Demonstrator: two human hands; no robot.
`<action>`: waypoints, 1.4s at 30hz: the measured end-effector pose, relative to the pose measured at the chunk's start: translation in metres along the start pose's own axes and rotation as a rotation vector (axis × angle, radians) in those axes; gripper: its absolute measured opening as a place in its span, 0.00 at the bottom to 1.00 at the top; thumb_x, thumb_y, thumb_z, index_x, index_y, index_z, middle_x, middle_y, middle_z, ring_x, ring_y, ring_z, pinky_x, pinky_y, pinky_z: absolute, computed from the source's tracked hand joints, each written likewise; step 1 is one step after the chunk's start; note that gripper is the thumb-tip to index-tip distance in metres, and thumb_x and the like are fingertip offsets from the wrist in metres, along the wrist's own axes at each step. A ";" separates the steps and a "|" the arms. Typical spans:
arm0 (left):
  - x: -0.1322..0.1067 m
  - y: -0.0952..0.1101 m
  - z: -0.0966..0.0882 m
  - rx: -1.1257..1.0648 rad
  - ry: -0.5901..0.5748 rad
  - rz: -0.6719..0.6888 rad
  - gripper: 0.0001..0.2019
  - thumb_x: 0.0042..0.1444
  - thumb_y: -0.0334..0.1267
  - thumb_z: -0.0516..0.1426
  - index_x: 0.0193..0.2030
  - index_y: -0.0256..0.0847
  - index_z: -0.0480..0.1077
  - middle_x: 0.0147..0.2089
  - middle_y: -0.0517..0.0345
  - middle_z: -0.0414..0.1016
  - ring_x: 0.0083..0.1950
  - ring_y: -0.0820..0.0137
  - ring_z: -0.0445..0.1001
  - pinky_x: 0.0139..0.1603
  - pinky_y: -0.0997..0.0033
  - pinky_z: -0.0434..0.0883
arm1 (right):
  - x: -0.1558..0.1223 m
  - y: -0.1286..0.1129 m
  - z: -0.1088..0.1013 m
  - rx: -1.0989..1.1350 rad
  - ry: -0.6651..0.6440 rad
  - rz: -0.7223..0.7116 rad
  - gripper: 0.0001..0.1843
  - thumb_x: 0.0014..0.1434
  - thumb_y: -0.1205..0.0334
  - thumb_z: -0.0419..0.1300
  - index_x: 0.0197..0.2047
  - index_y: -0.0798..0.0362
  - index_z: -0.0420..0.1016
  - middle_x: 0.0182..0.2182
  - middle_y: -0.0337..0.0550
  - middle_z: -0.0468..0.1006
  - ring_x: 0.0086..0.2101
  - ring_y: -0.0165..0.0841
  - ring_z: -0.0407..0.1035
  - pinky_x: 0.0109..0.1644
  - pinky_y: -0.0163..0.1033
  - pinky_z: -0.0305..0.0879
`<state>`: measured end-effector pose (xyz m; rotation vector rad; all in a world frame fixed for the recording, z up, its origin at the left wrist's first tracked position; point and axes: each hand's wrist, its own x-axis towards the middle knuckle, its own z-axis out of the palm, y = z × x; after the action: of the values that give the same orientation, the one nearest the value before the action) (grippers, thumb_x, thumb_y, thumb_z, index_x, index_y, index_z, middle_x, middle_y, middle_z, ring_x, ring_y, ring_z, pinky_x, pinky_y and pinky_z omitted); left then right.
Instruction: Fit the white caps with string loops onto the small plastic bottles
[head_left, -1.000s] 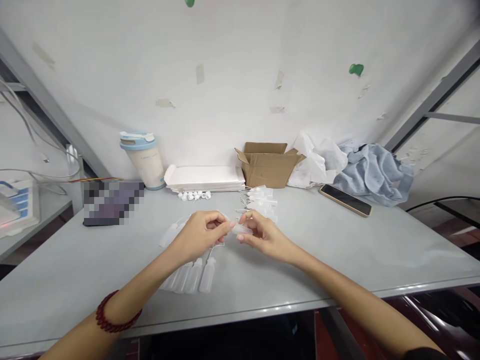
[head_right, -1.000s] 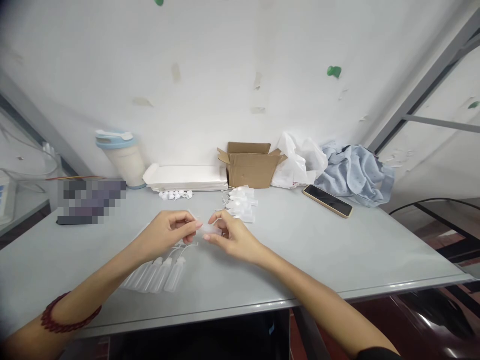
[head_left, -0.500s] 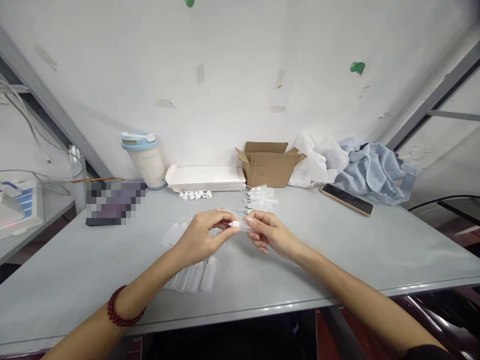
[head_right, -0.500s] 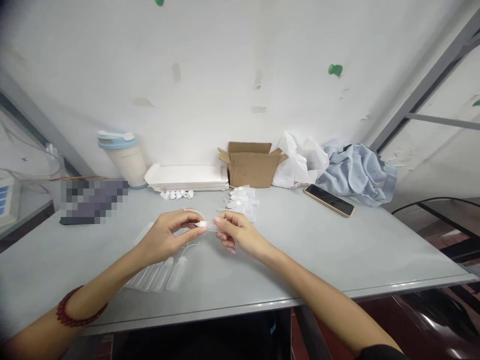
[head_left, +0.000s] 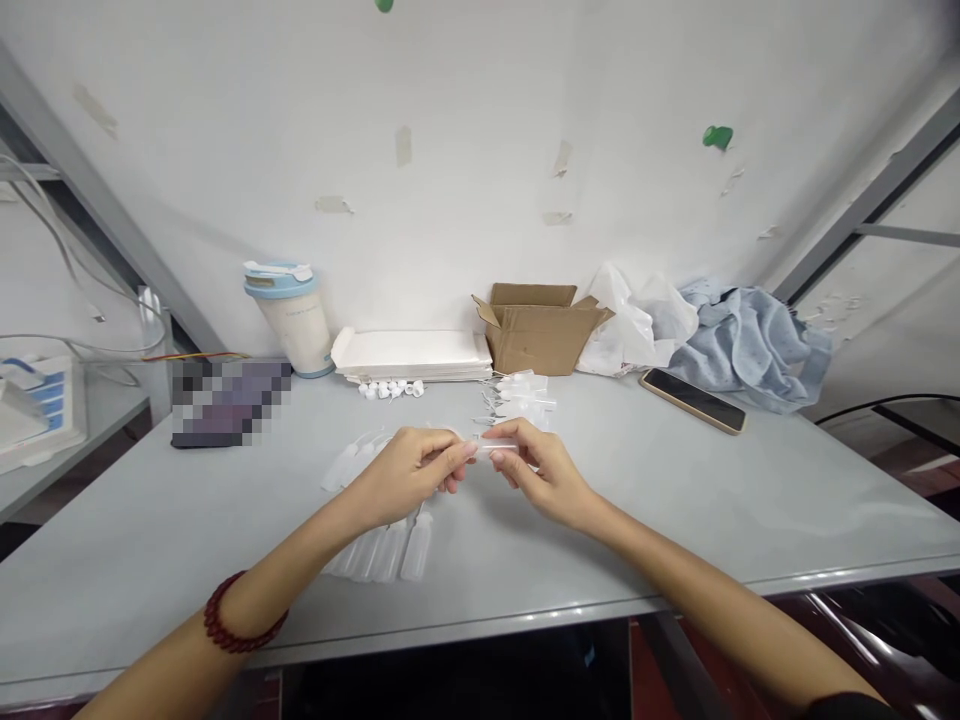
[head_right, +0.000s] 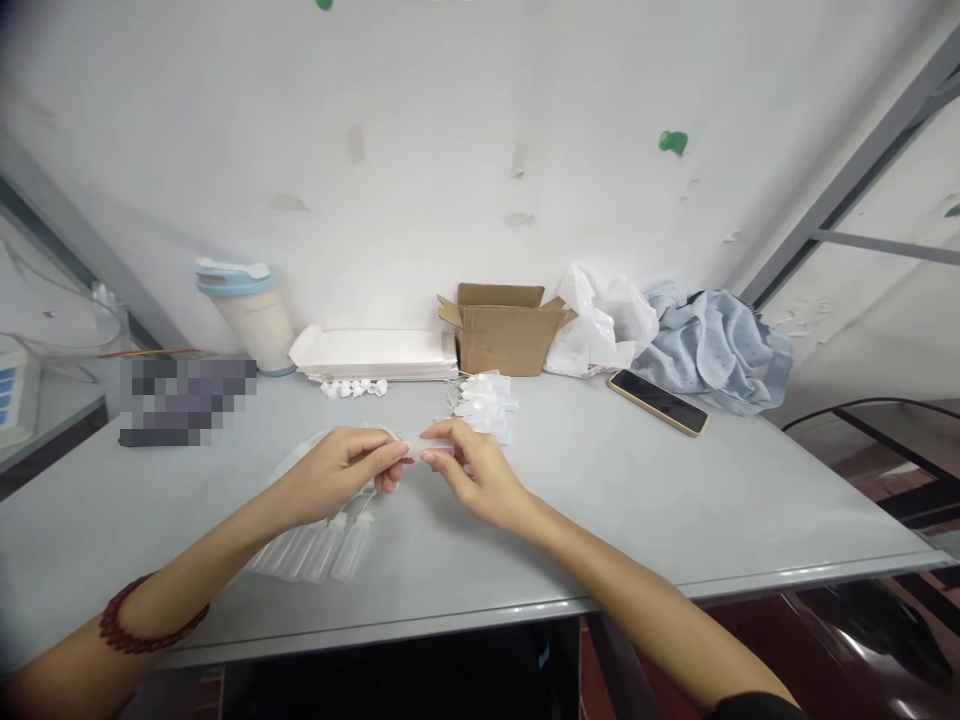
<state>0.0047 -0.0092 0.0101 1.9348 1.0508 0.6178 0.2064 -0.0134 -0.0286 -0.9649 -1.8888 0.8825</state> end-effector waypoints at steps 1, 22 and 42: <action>0.000 0.000 0.001 0.029 0.017 0.027 0.20 0.64 0.47 0.48 0.25 0.37 0.68 0.27 0.58 0.72 0.29 0.72 0.72 0.32 0.74 0.68 | 0.000 -0.001 -0.001 0.010 -0.004 0.008 0.14 0.63 0.52 0.53 0.44 0.53 0.67 0.24 0.37 0.67 0.24 0.27 0.63 0.28 0.34 0.59; -0.001 -0.007 0.010 0.281 0.176 0.385 0.16 0.64 0.35 0.50 0.25 0.37 0.67 0.25 0.60 0.71 0.27 0.75 0.68 0.30 0.76 0.64 | 0.002 -0.010 -0.003 0.083 0.007 0.017 0.13 0.64 0.54 0.52 0.41 0.55 0.70 0.24 0.37 0.69 0.20 0.25 0.62 0.25 0.33 0.62; 0.000 -0.010 0.020 0.236 0.257 0.566 0.18 0.64 0.31 0.50 0.21 0.37 0.64 0.21 0.61 0.67 0.25 0.75 0.65 0.29 0.76 0.63 | 0.000 -0.003 -0.001 -0.477 -0.011 -0.474 0.14 0.69 0.60 0.40 0.41 0.55 0.64 0.27 0.43 0.68 0.26 0.31 0.61 0.30 0.35 0.60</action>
<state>0.0148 -0.0150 -0.0086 2.4307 0.7399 1.1182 0.2059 -0.0149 -0.0255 -0.7205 -2.2567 0.1587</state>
